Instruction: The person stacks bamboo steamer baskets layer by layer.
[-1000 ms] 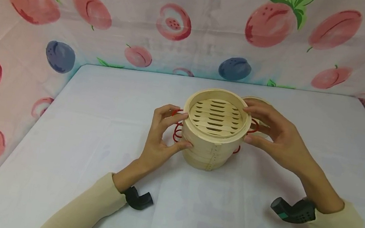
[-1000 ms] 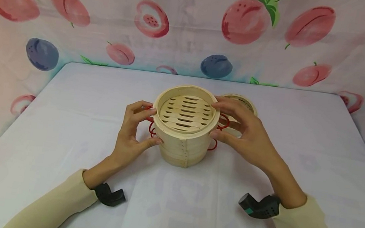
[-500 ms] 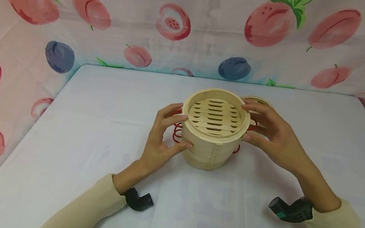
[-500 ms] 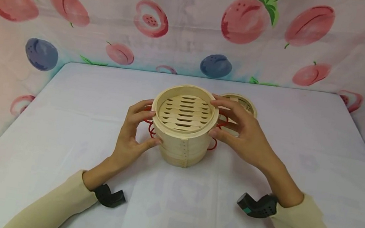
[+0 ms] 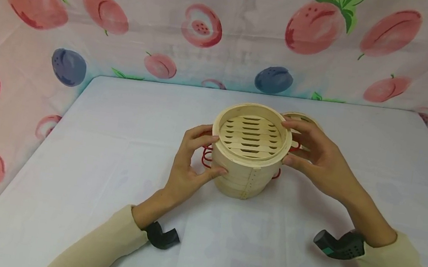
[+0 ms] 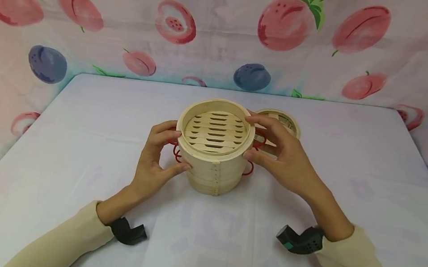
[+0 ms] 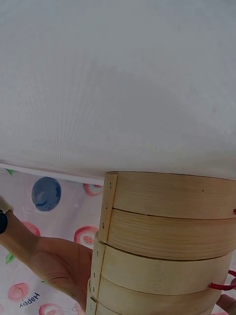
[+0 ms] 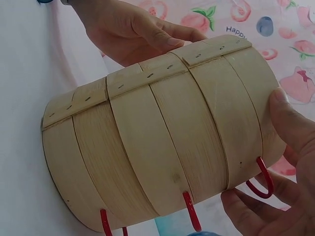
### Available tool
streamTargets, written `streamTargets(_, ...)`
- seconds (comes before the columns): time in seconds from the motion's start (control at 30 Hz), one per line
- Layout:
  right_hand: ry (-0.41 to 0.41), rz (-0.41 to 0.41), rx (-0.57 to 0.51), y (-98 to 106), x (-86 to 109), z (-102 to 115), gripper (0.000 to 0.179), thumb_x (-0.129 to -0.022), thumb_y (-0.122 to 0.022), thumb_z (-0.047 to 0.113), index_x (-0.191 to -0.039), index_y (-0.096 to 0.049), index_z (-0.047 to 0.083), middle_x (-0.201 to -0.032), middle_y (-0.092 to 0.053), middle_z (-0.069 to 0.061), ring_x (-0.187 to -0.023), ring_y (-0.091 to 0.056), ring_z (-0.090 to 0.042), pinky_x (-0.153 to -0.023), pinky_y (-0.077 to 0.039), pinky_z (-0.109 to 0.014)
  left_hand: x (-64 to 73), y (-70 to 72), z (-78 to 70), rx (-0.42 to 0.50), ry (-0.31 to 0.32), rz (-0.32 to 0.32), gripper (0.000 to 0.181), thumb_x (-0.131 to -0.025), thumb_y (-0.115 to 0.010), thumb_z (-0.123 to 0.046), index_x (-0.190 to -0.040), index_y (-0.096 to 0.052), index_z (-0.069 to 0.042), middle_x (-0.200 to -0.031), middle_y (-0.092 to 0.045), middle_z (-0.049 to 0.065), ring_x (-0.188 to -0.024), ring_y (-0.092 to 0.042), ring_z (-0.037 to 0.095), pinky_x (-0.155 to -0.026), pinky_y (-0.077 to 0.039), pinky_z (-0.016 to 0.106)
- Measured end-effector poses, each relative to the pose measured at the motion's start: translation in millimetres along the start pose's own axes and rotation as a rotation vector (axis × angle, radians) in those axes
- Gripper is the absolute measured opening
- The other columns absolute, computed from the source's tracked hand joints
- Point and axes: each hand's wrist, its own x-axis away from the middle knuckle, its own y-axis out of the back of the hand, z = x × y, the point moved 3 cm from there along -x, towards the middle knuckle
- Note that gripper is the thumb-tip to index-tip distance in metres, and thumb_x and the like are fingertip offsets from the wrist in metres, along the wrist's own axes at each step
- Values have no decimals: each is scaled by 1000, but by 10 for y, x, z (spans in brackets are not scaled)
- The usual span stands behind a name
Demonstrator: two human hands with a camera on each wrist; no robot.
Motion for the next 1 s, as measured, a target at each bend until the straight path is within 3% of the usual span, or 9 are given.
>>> streamTargets(0.2,5,3,-24,-3,-3,-13,66,-83,-66,-13,-142,-41,4,-149,-32,-11,-127,-45,-22,-95,-44,-23,15,1,2,-10,8,-3,59,-80,-76,-37,-128,-50,-15,-135,-41,14,-125,-40,33,-97,-41,45)
streamTargets(0.47,16,-7,64,72,-6,16,71,-80,-68,-15,-142,-42,6,-146,-39,-9,-126,-47,-23,-95,-45,-24,11,-4,23,-2,9,1,59,-80,-76,-35,-127,-50,-14,-135,-41,15,-124,-41,33,-97,-41,45)
streamTargets(0.57,44,-58,155,206,4,-5,72,-78,-69,-17,-141,-43,5,-141,-46,-10,-123,-50,-24,-94,-46,-23,4,-7,24,7,7,3,58,-80,-76,-35,-127,-50,-13,-135,-41,16,-124,-41,33,-98,-40,46)
streamTargets(0.7,12,-152,268,419,46,-126,68,-79,-69,-16,-139,-46,5,-136,-51,-9,-121,-51,-18,-92,-45,-18,5,-9,21,12,8,2,57,-80,-76,-36,-127,-51,-14,-134,-41,16,-124,-41,34,-99,-39,47)
streamTargets(1.0,-48,-253,176,664,96,-416,60,-78,-66,-19,-134,-50,-2,-135,-52,-12,-122,-50,-20,-95,-43,-20,23,7,27,-7,21,-3,57,-80,-76,-38,-128,-52,-18,-135,-41,14,-125,-40,33,-101,-37,48)
